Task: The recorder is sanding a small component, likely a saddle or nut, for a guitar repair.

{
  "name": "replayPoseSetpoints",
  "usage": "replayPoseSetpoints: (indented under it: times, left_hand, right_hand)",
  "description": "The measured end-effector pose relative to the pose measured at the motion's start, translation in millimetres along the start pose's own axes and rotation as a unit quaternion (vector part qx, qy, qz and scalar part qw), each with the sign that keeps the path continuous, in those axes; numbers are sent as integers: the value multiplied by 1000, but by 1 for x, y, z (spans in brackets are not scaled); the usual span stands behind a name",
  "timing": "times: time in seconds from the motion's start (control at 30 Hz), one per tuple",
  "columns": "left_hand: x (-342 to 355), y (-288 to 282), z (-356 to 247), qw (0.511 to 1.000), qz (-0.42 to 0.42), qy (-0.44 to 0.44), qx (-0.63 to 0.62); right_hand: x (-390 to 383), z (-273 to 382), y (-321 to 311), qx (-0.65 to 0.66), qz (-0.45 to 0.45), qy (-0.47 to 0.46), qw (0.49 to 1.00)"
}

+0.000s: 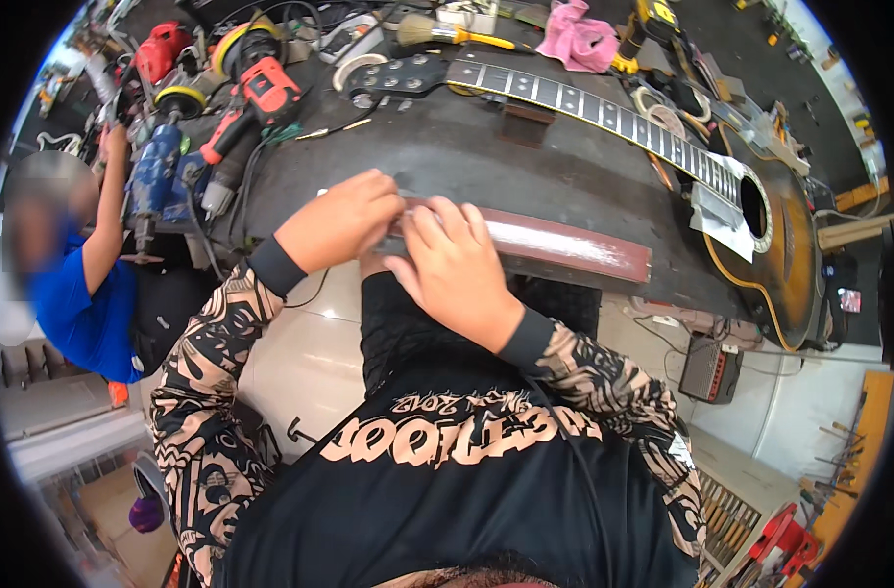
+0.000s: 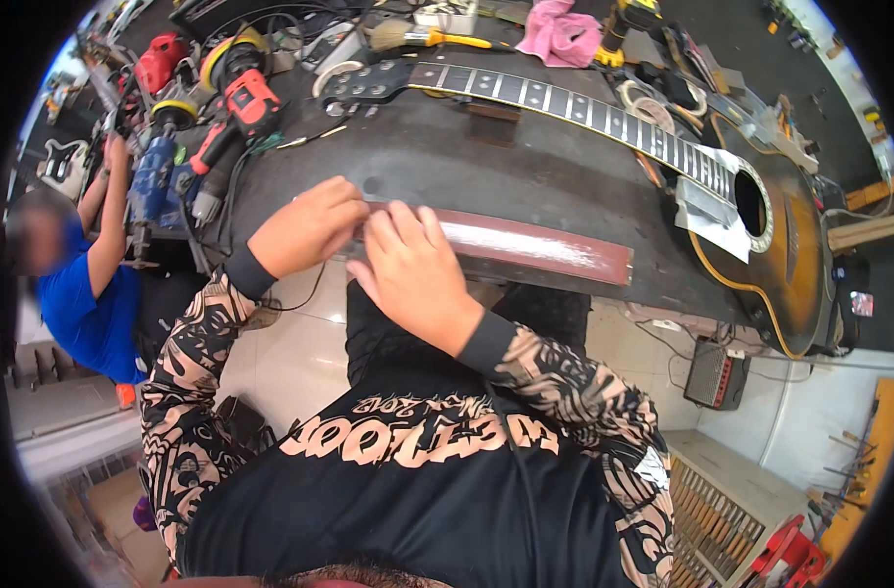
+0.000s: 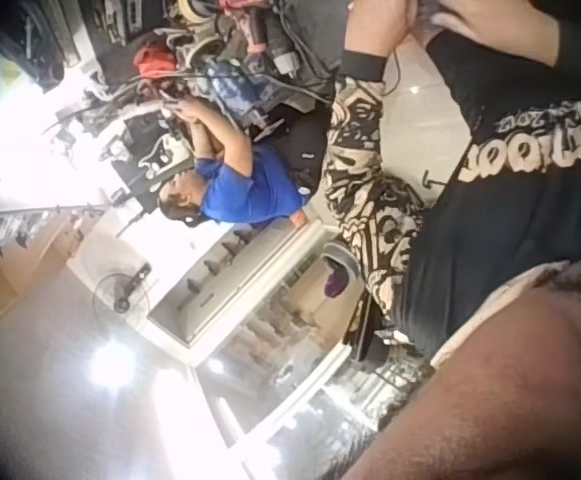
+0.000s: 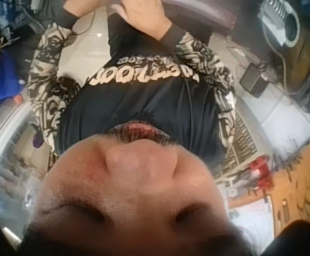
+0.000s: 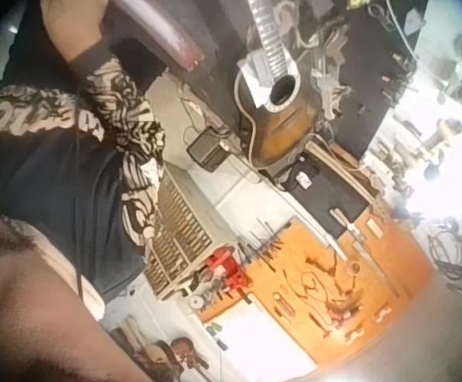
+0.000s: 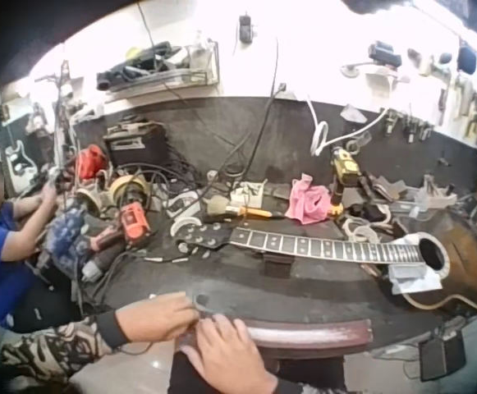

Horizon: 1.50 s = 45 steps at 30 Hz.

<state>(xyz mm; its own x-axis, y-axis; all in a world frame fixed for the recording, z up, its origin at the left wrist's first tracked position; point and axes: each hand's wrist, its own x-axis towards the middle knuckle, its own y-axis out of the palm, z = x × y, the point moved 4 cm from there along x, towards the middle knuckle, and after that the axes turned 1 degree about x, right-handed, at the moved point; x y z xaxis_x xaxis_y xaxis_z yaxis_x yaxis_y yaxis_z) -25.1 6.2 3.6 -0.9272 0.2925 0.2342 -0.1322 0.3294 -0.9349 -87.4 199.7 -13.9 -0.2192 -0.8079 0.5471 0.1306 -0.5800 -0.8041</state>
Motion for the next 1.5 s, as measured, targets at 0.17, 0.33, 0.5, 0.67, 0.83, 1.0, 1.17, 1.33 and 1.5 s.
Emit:
replayPoseSetpoints:
  times: [0.17, 0.33, 0.5, 0.67, 0.83, 1.0, 1.17, 1.33, 1.5]
  left_hand:
    - [-36, -27, 1, 994, -78, -73, -17]
    - [-29, -7, -52, 945, -247, -110, -185]
    - [-5, 16, -86, 914, -303, -78, -258]
    - [17, 21, -99, 907, -313, -58, -275]
    - [34, 26, -107, 902, -323, -40, -283]
    - [46, 23, -112, 905, -324, -32, -273]
    - [47, 23, -113, 904, -332, -33, -268]
    - [44, 21, -114, 900, -337, -35, -275]
    - [43, 18, -119, 899, -334, -28, -282]
  right_hand:
    - [27, -5, -16, 116, -46, 20, 992]
    - [7, -12, -48, 224, -95, 60, 968]
    - [-9, -12, -69, 231, -131, 37, 964]
    - [-21, -25, -84, 213, -157, 28, 964]
    - [-30, -34, -99, 195, -174, 23, 965]
    - [-32, -39, -111, 175, -200, 3, 964]
    - [-31, -38, -137, 210, -234, -13, 949]
    - [-33, -44, -135, 222, -233, -7, 947]
    - [-29, -36, -120, 210, -207, -14, 955]
